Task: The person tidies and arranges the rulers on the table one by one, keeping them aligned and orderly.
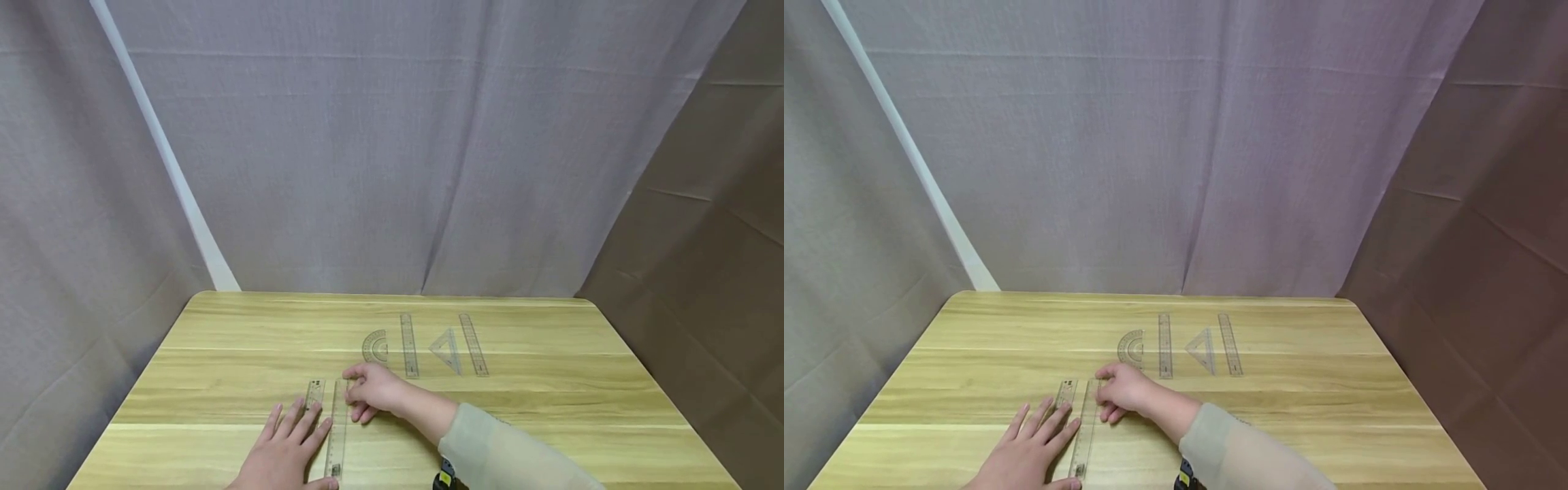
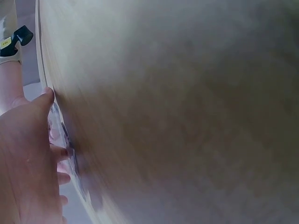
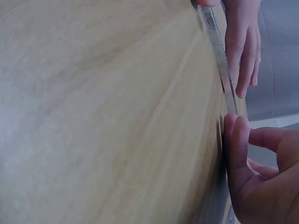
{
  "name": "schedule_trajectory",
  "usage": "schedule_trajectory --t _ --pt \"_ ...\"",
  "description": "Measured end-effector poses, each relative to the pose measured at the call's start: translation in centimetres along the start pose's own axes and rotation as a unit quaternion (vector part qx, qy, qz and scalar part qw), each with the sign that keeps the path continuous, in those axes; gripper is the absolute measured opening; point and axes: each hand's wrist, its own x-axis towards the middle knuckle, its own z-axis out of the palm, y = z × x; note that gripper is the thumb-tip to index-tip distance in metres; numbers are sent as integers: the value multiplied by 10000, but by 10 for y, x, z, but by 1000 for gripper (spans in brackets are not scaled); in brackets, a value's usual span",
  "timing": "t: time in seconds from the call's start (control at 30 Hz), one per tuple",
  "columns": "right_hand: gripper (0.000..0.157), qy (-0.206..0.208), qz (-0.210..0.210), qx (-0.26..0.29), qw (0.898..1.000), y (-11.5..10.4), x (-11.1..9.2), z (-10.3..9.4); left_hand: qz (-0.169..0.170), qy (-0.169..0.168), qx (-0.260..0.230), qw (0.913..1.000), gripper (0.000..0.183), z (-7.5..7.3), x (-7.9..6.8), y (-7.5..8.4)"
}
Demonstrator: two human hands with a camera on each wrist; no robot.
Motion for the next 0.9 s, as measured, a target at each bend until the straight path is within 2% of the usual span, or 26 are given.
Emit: schedule_trajectory --t 0.13,0.3,0.43,0.67,0.8,0.9 --pt "49 -28 -71 -339 9994 -1 -1 0 24 73 63 10000 96 1 -1 0" --pt "50 10 -172 -1049 9943 -4 -1 -1 42 95 122 9999 95 3 -1 1" --pt "51 21 -219 -1566 9874 -4 0 -3 35 144 84 9999 94 4 -1 1" --pt "55 -49 -294 -2155 9761 -4 2 -7 48 65 138 9999 94 3 -2 0" --pt "53 9 -353 -2559 9661 -4 3 -10 115 248 268 9993 92 7 -3 1" --pt "50 68 -377 -2796 9593 -5 2 -11 112 263 284 9992 93 8 -3 0"
